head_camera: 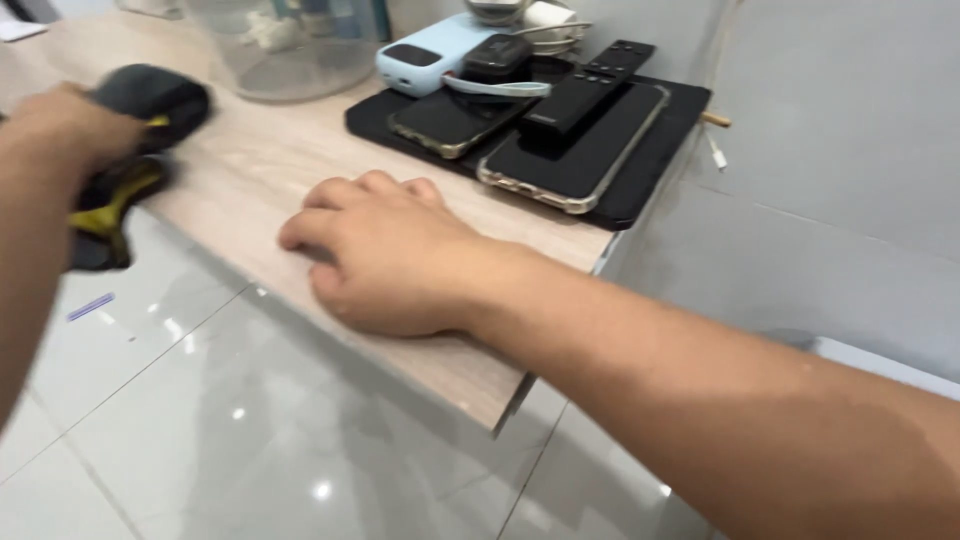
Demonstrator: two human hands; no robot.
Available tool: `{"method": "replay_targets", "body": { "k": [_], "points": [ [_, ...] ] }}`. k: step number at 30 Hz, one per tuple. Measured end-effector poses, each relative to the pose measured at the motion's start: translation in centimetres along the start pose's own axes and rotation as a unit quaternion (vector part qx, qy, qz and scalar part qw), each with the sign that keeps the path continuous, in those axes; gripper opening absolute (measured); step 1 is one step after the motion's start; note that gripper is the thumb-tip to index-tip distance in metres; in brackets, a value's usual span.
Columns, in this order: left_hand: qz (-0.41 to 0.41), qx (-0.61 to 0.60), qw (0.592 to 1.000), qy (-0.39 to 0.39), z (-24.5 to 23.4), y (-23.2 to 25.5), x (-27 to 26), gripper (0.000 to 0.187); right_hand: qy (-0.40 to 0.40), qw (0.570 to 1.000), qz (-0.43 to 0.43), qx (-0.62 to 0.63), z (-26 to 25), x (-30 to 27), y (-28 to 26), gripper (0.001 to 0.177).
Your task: Organizing electrical cables on a wall and packing a protective fabric sleeve.
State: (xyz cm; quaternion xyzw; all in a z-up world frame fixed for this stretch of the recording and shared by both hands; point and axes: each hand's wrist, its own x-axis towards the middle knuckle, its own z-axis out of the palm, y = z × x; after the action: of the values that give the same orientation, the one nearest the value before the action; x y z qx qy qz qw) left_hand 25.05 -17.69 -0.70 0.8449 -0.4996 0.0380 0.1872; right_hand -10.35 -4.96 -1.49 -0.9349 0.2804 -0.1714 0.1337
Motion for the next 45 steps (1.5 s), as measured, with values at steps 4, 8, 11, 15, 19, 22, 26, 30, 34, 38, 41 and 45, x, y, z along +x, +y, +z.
{"method": "replay_targets", "body": {
  "k": [4,8,11,15,19,22,26,30,34,38,41,45],
  "points": [
    [-0.043,-0.022,0.999,0.013,-0.6,-2.5,0.6,0.068,-0.018,0.999,0.032,0.013,-0.8,-0.1,-1.0,0.053],
    [-0.101,-0.038,0.993,0.041,-2.5,3.8,-5.9,0.067,-0.004,0.999,0.030,0.024,-0.5,0.1,-0.5,0.045],
    [-0.140,-0.040,0.988,0.059,-2.7,4.6,-13.1,0.067,0.066,0.998,-0.008,0.020,0.2,0.5,0.6,0.037],
    [-0.052,-0.089,0.993,0.060,-2.7,7.0,-20.1,0.067,0.279,0.951,-0.053,0.123,0.5,0.2,2.3,0.016],
    [0.002,-0.096,0.994,0.051,-3.5,10.2,-26.1,0.068,0.398,0.898,-0.068,0.177,0.3,0.3,3.0,0.014],
    [-0.019,-0.095,0.995,0.028,-4.8,13.0,-30.3,0.067,0.421,0.889,-0.066,0.166,0.1,0.6,3.4,0.013],
    [0.000,-0.116,0.993,0.034,-5.7,15.1,-34.7,0.062,0.460,0.868,-0.117,0.147,-0.1,-0.5,3.8,0.016],
    [0.007,-0.113,0.993,-0.015,-6.9,16.8,-37.2,0.060,0.387,0.890,-0.048,0.235,-1.9,-3.7,2.5,0.014],
    [0.038,-0.099,0.993,-0.047,-6.2,17.0,-36.0,0.053,0.314,0.930,-0.069,0.176,-3.3,-5.7,1.1,0.018],
    [0.034,-0.067,0.994,-0.077,-6.3,18.2,-33.9,0.074,0.320,0.926,-0.058,0.191,-3.1,-6.0,0.4,0.018],
    [0.054,-0.059,0.995,-0.062,-4.4,17.9,-31.2,0.053,0.272,0.937,-0.060,0.209,-2.2,-5.9,1.2,0.023],
    [0.052,-0.030,0.997,-0.057,-3.4,18.0,-28.6,0.049,0.248,0.937,-0.133,0.209,-1.0,-5.3,3.3,0.031]
  ]
}}
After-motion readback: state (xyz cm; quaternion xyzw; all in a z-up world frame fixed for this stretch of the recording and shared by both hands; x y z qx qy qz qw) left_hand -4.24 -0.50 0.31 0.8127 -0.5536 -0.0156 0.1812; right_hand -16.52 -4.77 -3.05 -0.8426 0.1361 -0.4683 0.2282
